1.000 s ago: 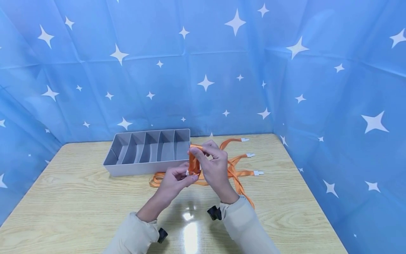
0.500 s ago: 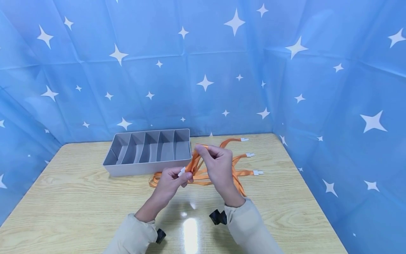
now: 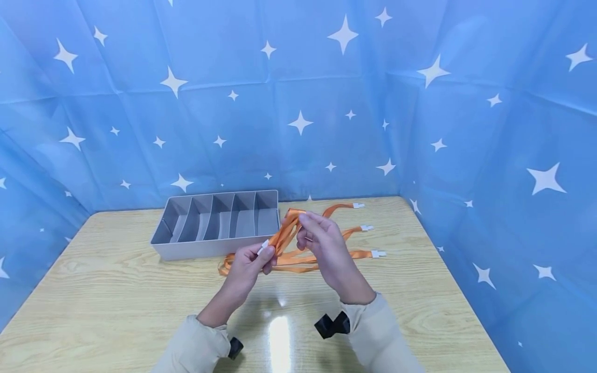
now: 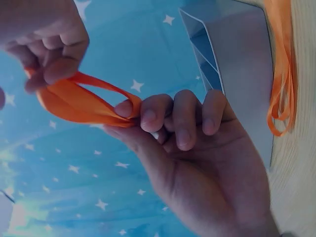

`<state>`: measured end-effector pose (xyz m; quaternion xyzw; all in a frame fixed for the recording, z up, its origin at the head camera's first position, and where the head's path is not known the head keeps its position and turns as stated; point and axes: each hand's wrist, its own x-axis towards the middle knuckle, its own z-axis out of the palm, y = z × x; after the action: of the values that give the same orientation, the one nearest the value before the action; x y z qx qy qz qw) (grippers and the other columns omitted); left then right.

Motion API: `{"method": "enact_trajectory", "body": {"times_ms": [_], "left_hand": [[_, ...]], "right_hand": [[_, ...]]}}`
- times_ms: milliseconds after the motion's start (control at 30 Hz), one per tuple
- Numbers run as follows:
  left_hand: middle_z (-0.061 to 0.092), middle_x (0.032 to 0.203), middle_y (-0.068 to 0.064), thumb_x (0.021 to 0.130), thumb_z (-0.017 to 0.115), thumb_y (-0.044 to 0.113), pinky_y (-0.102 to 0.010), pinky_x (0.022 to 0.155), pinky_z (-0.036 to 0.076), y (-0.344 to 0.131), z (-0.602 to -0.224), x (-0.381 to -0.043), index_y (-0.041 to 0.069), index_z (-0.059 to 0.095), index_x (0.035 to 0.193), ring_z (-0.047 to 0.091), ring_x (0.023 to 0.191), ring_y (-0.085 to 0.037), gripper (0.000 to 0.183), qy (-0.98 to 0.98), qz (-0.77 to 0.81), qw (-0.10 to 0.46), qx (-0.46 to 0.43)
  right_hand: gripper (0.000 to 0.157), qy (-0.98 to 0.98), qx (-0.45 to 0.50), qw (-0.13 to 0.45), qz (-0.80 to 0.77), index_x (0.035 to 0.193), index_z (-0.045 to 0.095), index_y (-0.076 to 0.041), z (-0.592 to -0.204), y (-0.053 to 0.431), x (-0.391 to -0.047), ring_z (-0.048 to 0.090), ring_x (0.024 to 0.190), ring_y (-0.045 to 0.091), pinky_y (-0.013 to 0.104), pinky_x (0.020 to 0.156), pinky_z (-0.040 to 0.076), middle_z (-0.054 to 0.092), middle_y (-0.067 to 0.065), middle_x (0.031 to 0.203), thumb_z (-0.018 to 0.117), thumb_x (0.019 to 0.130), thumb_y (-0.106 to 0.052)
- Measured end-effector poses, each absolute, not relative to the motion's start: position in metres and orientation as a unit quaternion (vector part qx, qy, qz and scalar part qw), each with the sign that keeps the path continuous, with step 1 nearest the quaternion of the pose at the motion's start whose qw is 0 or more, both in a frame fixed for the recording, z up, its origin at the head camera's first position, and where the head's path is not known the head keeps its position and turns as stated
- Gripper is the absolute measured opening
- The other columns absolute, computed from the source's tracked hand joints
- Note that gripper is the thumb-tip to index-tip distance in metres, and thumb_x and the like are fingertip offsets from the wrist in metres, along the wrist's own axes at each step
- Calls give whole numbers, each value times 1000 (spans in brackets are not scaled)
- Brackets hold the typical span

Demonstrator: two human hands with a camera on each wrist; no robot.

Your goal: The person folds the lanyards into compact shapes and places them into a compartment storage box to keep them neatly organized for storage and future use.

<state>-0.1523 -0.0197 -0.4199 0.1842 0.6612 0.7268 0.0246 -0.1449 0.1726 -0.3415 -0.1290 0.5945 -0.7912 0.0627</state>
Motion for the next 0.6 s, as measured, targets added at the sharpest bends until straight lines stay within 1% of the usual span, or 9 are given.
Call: {"method": "enact_trajectory", "body": {"times_ms": [33,67,133,267,367,467,533,600], "left_hand": [[56,71,-8,103,56,17,-19,58,37,-20,-420,-152,-12,64,86,46,62,-8,34,661,728,26,181],[56,71,-10,103,55,17,-19,59,37,-20,-419,-152,-12,63,87,46,62,-8,35,660,729,28,177],[57,73,-11,103,56,18,-19,59,38,-20,-419,-152,-13,63,88,46,62,-8,35,658,733,31,172],[57,71,-4,103,56,19,-20,58,37,-21,-419,-152,-13,63,87,46,61,-9,36,658,733,28,171],[56,68,0,103,56,19,-20,58,37,-21,-420,-152,-12,64,86,46,61,-9,36,659,731,24,174],[56,67,0,103,56,18,-20,58,37,-21,-421,-152,-10,64,85,46,60,-9,35,660,730,21,176],[55,67,-1,103,56,18,-20,57,36,-21,-421,-152,-10,64,85,45,60,-9,34,660,730,20,176],[56,68,-2,103,57,19,-20,56,35,-21,-422,-152,-10,64,85,45,60,-9,34,661,730,18,174]], "right_hand": [[33,584,-140,80,-796,115,67,-5,-341,174,-145,45,75,15,30,76,39,65,1,97,47,107,-29],[35,572,-152,96,-801,121,64,-4,-342,176,-145,46,79,15,30,78,39,64,1,103,44,108,-29],[39,549,-165,119,-811,130,59,-3,-343,179,-144,45,85,16,30,80,39,58,2,104,41,109,-30],[40,488,-172,150,-842,137,56,-5,-347,180,-143,41,91,16,30,84,38,50,1,105,37,109,-28],[39,453,-175,157,-860,137,57,-6,-350,178,-142,40,90,16,30,84,37,49,1,105,37,109,-27],[37,434,-175,158,-870,134,58,-7,-353,176,-143,40,88,15,29,83,35,49,1,105,37,109,-25],[37,427,-180,159,-872,135,57,-8,-354,176,-143,40,83,14,28,81,34,48,0,101,36,109,-24],[36,422,-181,164,-873,134,56,-8,-356,177,-143,41,77,12,28,80,36,49,-1,96,36,109,-24]]}}
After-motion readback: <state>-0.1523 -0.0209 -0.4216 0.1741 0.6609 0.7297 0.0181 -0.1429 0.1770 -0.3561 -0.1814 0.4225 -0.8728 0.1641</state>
